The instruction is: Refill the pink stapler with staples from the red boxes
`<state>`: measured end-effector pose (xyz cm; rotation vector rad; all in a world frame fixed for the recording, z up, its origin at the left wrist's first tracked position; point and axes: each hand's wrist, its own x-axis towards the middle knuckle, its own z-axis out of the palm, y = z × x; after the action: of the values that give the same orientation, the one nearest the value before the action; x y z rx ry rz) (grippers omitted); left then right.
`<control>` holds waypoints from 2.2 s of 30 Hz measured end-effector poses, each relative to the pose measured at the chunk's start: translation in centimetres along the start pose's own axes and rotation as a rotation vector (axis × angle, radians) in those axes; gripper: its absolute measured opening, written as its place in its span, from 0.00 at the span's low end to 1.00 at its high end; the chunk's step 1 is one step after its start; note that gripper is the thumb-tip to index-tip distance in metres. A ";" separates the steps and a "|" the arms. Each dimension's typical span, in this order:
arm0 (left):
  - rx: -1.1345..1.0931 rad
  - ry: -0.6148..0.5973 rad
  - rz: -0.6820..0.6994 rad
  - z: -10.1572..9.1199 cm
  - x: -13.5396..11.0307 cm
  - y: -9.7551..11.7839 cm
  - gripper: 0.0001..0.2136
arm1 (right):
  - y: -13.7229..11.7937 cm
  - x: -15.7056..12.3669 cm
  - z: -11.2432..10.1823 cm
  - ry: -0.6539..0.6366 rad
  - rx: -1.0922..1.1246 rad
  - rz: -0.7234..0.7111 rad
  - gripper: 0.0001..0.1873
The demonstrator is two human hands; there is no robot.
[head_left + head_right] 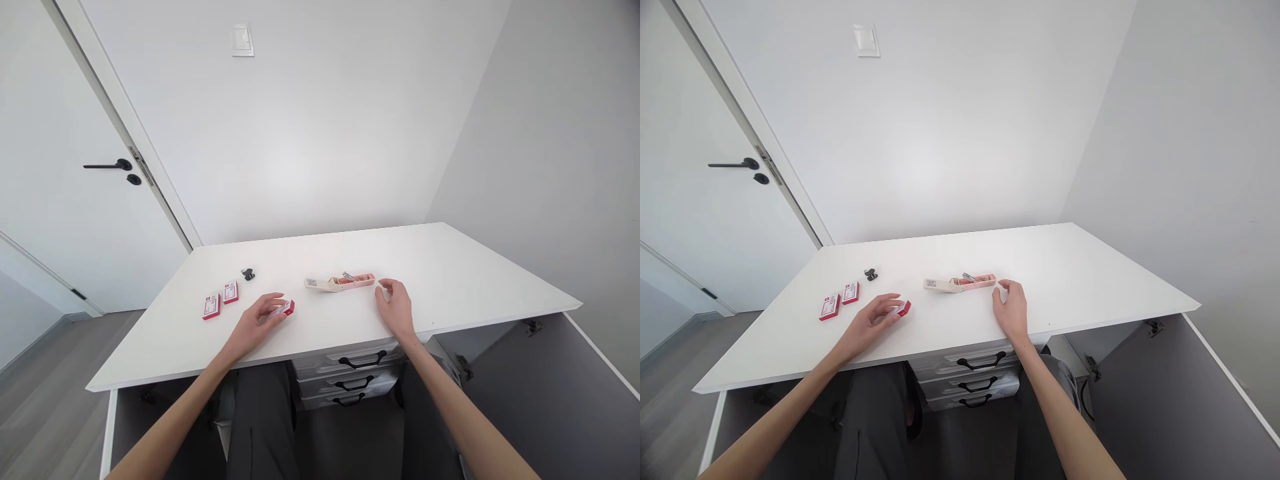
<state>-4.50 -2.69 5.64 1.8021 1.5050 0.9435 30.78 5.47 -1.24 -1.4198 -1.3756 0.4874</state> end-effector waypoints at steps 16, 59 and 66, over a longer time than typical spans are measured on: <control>0.048 -0.198 0.237 8.9 4.8 3.6 0.23 | -2.4 -0.1 -1.5 -0.622 0.130 -0.095 0.20; 0.195 -0.054 0.265 9.5 4.7 2.2 0.15 | -2.1 -0.3 -1.8 -0.434 0.346 0.069 0.13; 0.201 -0.073 0.278 9.6 4.7 2.1 0.15 | -2.1 -0.3 -1.9 -0.373 0.415 -0.025 0.09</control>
<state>5.06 1.57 2.56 2.2088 1.3678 0.8680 31.26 3.99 1.14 -1.0014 -1.4721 0.9971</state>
